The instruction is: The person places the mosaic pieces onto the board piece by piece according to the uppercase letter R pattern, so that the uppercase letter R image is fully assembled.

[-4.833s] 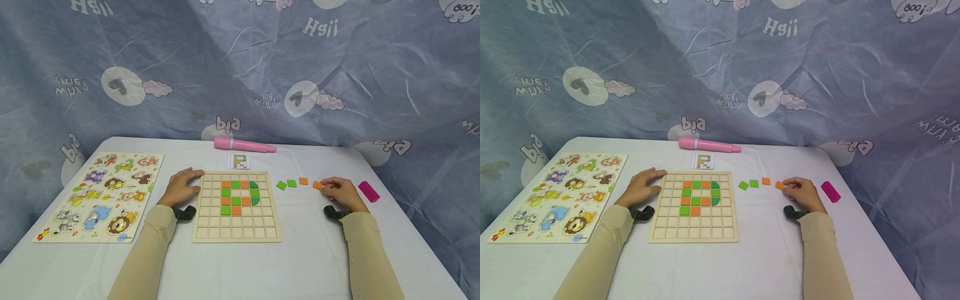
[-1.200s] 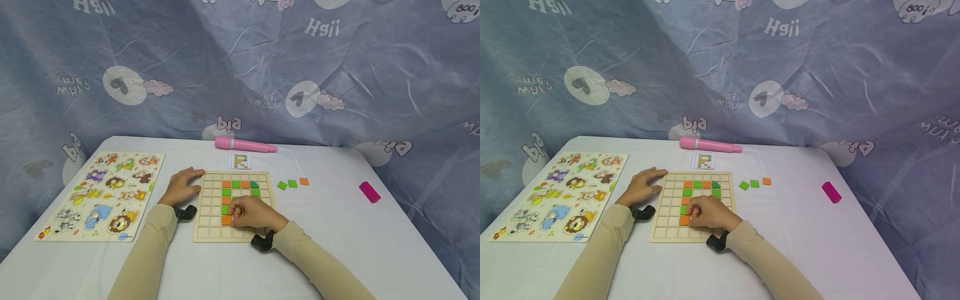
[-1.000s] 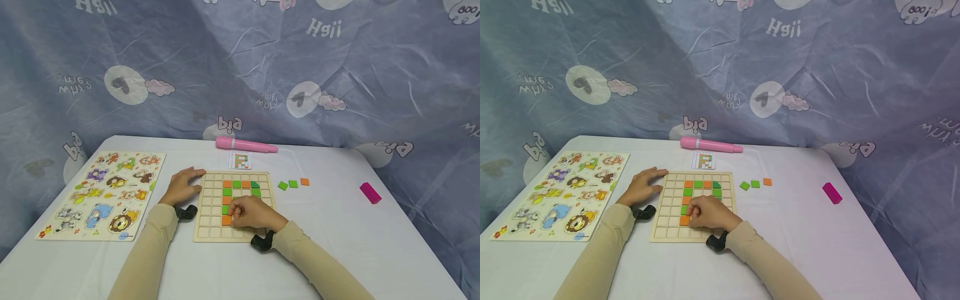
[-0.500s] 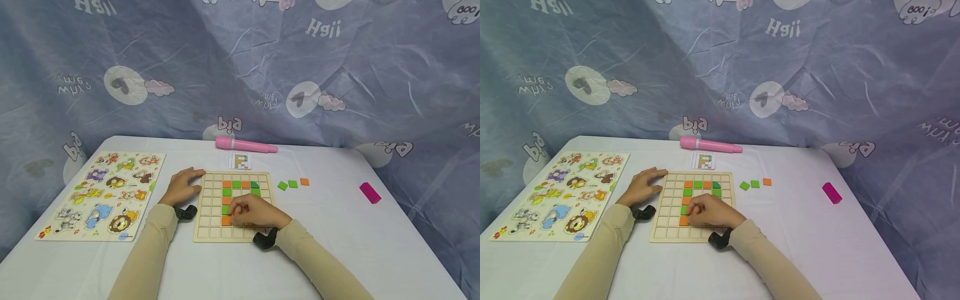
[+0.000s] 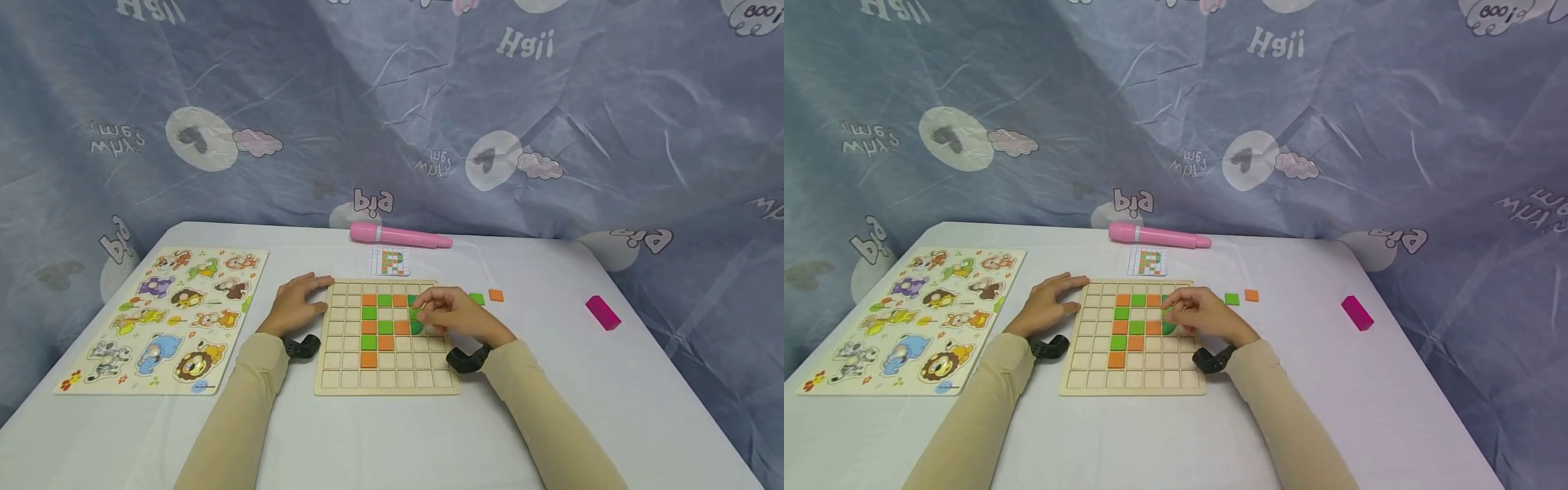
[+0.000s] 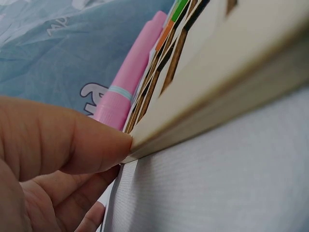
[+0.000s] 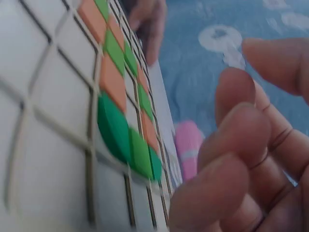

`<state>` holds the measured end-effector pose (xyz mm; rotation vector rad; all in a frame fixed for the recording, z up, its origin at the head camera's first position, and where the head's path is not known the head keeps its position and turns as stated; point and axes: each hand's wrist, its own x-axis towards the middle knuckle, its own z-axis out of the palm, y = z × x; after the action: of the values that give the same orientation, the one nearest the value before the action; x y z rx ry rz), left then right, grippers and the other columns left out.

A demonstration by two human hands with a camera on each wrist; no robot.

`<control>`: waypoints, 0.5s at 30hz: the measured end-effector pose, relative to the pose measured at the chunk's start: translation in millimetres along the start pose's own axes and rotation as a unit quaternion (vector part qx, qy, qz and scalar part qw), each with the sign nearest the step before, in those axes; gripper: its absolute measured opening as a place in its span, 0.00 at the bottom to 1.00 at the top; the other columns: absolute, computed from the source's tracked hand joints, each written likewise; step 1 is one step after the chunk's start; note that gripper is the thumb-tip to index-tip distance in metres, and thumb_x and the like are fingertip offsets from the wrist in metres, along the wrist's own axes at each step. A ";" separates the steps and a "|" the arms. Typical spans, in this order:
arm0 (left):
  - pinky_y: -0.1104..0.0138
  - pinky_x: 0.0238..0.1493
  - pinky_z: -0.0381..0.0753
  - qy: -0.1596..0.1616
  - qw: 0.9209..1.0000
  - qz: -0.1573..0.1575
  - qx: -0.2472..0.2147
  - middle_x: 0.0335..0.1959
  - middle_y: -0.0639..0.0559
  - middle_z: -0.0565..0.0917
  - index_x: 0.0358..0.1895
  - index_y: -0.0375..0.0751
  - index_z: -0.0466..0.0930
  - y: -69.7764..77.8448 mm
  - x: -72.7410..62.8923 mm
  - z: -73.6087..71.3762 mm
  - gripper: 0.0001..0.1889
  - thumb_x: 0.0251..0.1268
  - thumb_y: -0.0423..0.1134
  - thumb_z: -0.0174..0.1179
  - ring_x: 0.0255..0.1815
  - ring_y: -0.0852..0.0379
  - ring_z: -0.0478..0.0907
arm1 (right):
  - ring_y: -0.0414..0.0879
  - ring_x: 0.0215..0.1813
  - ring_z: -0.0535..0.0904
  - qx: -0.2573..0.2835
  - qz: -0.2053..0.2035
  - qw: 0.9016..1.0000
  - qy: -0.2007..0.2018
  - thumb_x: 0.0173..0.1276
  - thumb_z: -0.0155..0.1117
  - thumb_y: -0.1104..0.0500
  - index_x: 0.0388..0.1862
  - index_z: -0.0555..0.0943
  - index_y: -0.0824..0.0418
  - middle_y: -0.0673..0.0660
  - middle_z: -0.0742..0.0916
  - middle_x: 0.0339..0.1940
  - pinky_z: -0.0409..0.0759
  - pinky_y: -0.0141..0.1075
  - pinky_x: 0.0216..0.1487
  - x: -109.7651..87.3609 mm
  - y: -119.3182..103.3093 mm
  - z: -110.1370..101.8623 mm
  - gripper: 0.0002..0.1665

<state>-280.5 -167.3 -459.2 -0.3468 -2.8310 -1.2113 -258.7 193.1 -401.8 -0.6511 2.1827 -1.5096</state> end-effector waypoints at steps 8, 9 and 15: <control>0.40 0.85 0.46 0.001 1.000 0.004 0.000 0.76 0.41 0.79 0.73 0.36 0.81 1.7 -1.4 -1.5 0.30 0.65 0.34 0.65 0.85 0.37 0.61 | 0.42 0.27 0.72 0.012 0.018 0.993 0.112 0.78 0.67 0.62 0.63 0.78 0.78 0.53 0.82 0.28 0.75 0.34 0.31 -15.3 23.0 -40.4 0.23; 0.41 0.85 0.46 0.001 1.000 0.003 0.001 0.76 0.41 0.79 0.73 0.36 0.81 1.7 -1.4 -1.7 0.30 0.65 0.34 0.65 0.85 0.37 0.61 | 0.42 0.28 0.73 0.013 0.018 0.992 0.121 0.78 0.66 0.62 0.64 0.77 0.78 0.52 0.82 0.28 0.76 0.34 0.32 -17.2 25.9 -44.4 0.24; 0.40 0.85 0.47 0.001 1.000 0.005 0.004 0.76 0.41 0.79 0.73 0.37 0.81 2.6 -1.3 -2.0 0.30 0.65 0.34 0.65 0.85 0.37 0.61 | 0.40 0.28 0.74 0.011 0.021 0.985 0.169 0.81 0.65 0.59 0.64 0.78 0.76 0.49 0.85 0.30 0.75 0.32 0.29 -27.1 41.3 -63.5 0.24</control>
<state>-278.7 -167.3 -456.2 -0.3593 -2.8288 -1.1975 -279.1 269.3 -417.8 -0.3580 2.4023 -1.7236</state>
